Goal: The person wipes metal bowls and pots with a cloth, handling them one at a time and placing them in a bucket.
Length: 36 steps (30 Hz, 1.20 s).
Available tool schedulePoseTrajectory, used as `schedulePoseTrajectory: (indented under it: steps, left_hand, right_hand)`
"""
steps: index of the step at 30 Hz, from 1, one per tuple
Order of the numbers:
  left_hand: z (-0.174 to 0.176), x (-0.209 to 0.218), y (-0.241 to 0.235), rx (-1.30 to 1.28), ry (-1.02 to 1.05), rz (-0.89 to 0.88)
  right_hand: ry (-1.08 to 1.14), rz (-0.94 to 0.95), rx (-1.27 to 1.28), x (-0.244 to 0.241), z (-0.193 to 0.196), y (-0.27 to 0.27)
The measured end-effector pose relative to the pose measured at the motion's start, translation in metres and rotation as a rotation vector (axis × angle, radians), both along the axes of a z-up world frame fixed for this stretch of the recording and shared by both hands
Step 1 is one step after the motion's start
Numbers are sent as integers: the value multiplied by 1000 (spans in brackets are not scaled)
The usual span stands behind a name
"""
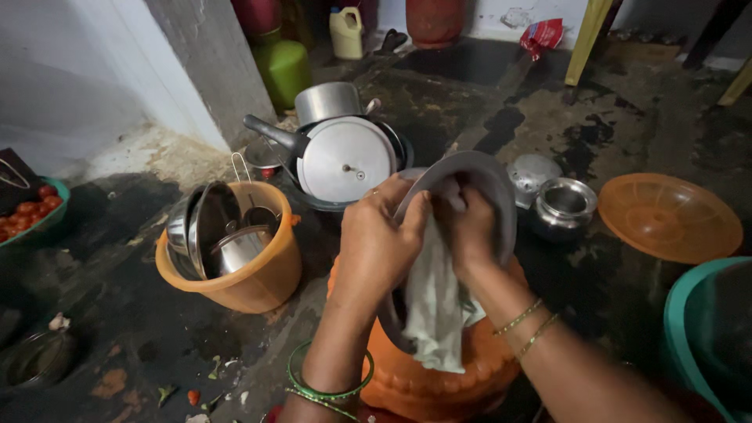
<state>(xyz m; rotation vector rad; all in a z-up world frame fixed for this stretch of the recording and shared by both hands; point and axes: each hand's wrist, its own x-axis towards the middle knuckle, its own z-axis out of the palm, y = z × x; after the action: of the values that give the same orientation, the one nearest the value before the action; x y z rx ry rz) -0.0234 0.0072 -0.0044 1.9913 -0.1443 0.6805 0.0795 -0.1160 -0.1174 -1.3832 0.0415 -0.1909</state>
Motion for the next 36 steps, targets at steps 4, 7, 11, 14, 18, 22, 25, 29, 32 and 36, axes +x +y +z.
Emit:
schedulePoseTrajectory:
  steps: [4,7,11,14,18,22,25,29,32,36]
  left_hand:
    - [0,2,2,-8,117,-9]
    - [-9,5,-3,89,-202,1]
    - [-7,8,-2,155,-214,31]
    - [-3,6,5,39,-59,21]
    - [-3,1,10,-105,26,-78]
    - [3,4,12,-21,-20,-52]
    - [0,5,9,-37,0,-43]
    - [-2,3,12,-85,11,-87]
    - [3,1,13,-62,40,-76]
    - [3,3,14,-50,57,-44]
  right_hand:
    - [-44,-134,-84,9,-10,4]
    - [-34,188,565,6,-13,10]
    - [-689,156,-528,-32,-15,23]
    - [-580,437,-405,-50,-25,24]
    - [-560,202,-471,-39,-30,16]
    - [-579,131,-464,-35,-20,18]
    - [-754,320,-556,-52,-23,15]
    - [-626,271,-571,-50,-25,15]
    - [-450,154,-563,-29,-25,15]
    - [-556,61,-522,-14,-33,14]
